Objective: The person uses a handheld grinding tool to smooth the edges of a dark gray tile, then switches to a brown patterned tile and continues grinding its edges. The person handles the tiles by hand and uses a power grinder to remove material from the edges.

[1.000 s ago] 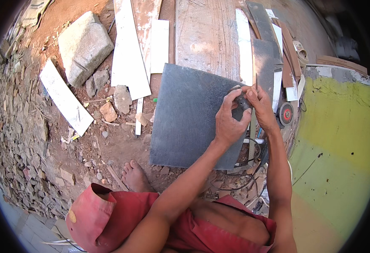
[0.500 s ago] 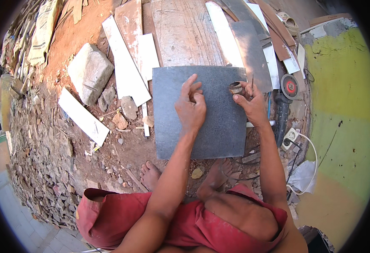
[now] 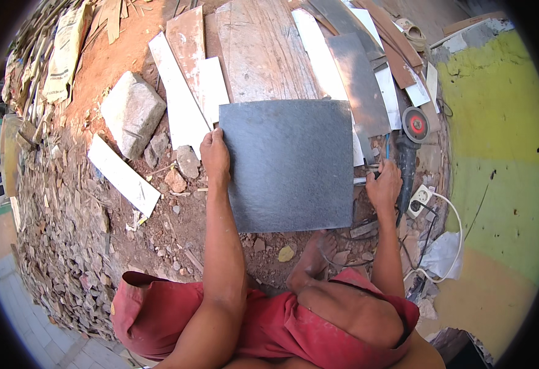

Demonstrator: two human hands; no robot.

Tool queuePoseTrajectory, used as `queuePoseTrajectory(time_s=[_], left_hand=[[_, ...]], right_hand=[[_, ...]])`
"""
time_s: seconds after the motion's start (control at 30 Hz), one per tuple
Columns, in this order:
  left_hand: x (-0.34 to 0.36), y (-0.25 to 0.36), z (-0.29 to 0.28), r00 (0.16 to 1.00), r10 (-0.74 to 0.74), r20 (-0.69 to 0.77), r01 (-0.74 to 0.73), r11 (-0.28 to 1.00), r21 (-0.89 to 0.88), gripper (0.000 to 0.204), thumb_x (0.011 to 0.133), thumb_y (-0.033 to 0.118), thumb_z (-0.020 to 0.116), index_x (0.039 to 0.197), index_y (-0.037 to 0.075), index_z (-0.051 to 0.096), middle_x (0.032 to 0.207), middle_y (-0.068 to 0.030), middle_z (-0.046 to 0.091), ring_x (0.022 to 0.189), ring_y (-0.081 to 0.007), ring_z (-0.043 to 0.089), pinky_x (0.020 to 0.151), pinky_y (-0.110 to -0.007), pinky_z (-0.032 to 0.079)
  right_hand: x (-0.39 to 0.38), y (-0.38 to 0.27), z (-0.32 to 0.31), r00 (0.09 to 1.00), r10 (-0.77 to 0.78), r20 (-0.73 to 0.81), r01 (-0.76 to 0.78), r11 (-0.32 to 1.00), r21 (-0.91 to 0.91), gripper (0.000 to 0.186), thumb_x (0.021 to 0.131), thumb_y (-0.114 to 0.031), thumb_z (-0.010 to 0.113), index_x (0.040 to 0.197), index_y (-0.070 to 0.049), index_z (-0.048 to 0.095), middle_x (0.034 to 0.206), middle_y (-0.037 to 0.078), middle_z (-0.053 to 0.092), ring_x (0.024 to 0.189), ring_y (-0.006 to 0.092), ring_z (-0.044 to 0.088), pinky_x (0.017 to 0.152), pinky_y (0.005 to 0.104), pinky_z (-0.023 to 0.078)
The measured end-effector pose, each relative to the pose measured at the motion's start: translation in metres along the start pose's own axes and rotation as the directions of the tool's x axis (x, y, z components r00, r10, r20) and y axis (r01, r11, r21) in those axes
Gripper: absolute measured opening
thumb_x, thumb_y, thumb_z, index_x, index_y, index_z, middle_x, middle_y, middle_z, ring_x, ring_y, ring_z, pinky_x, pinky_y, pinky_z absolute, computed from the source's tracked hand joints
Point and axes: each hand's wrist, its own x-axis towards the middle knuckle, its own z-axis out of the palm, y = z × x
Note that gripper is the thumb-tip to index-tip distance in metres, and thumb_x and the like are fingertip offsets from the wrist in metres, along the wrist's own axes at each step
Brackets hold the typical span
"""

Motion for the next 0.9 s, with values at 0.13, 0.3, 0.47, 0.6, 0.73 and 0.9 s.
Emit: queuePoseTrajectory(time_s=[0.13, 0.3, 0.47, 0.6, 0.73, 0.9], left_hand=[[0.005, -0.004, 0.002, 0.998, 0.051, 0.032, -0.053, 0.997, 0.052, 0.034, 0.096, 0.026, 0.054, 0.099, -0.006, 0.067, 0.081, -0.0068, 0.064, 0.075, -0.0136, 0.054, 0.072, -0.031, 0.044], [-0.002, -0.001, 0.0, 0.998, 0.05, 0.034, -0.051, 0.998, 0.039, 0.03, 0.097, 0.024, 0.055, 0.096, -0.004, 0.067, 0.074, -0.0027, 0.061, 0.067, -0.0115, 0.049, 0.066, -0.031, 0.042], [-0.029, 0.063, -0.023, 0.978, 0.196, 0.076, -0.189, 0.978, -0.088, 0.027, 0.099, 0.023, 0.056, 0.092, -0.001, 0.065, 0.074, 0.0019, 0.056, 0.068, -0.0065, 0.044, 0.064, -0.026, 0.037], [-0.068, 0.139, -0.043, 0.905, 0.409, 0.116, -0.341, 0.862, -0.376, 0.026, 0.098, 0.025, 0.061, 0.093, 0.0, 0.065, 0.08, 0.003, 0.059, 0.073, -0.0055, 0.046, 0.069, -0.024, 0.038], [-0.109, 0.186, -0.074, 0.808, 0.587, 0.041, -0.47, 0.685, -0.556, 0.027, 0.096, 0.027, 0.064, 0.094, 0.0, 0.065, 0.084, 0.0029, 0.061, 0.077, -0.0055, 0.049, 0.073, -0.024, 0.039], [-0.117, 0.191, -0.08, 0.817, 0.571, 0.074, -0.42, 0.679, -0.603, 0.028, 0.095, 0.028, 0.066, 0.097, -0.001, 0.066, 0.086, 0.0015, 0.062, 0.079, -0.0059, 0.051, 0.075, -0.024, 0.04]], right_hand=[[0.015, -0.03, 0.002, 0.998, 0.005, -0.065, 0.02, 0.924, 0.381, 0.031, 0.082, -0.012, 0.069, 0.106, 0.001, 0.053, 0.089, 0.013, 0.054, 0.086, 0.0318, 0.058, 0.078, 0.0426, 0.046], [0.018, -0.069, 0.013, 0.962, 0.093, 0.258, -0.254, 0.658, 0.709, 0.028, 0.087, -0.015, 0.068, 0.102, 0.003, 0.052, 0.085, 0.01, 0.051, 0.081, 0.0196, 0.05, 0.074, 0.0345, 0.044], [0.013, -0.084, -0.032, 0.996, 0.078, 0.034, -0.079, 0.704, 0.705, 0.032, 0.084, -0.016, 0.072, 0.084, -0.004, 0.042, 0.079, 0.006, 0.041, 0.075, 0.0168, 0.039, 0.071, 0.0321, 0.039], [0.006, -0.086, -0.107, 0.951, 0.065, -0.303, 0.218, 0.556, 0.802, 0.043, 0.087, -0.022, 0.076, 0.081, -0.01, 0.035, 0.083, 0.001, 0.037, 0.077, 0.0127, 0.036, 0.073, 0.0291, 0.037], [-0.002, -0.108, -0.156, 0.866, 0.097, -0.49, 0.456, 0.248, 0.855, 0.042, 0.088, -0.013, 0.073, 0.082, -0.013, 0.032, 0.087, -0.002, 0.033, 0.08, 0.007, 0.032, 0.078, 0.023, 0.034], [-0.013, -0.114, -0.172, 0.866, 0.135, -0.482, 0.423, 0.317, 0.849, 0.043, 0.087, -0.017, 0.075, 0.083, -0.013, 0.032, 0.091, 0.0, 0.035, 0.087, 0.0088, 0.035, 0.085, 0.0272, 0.033]])
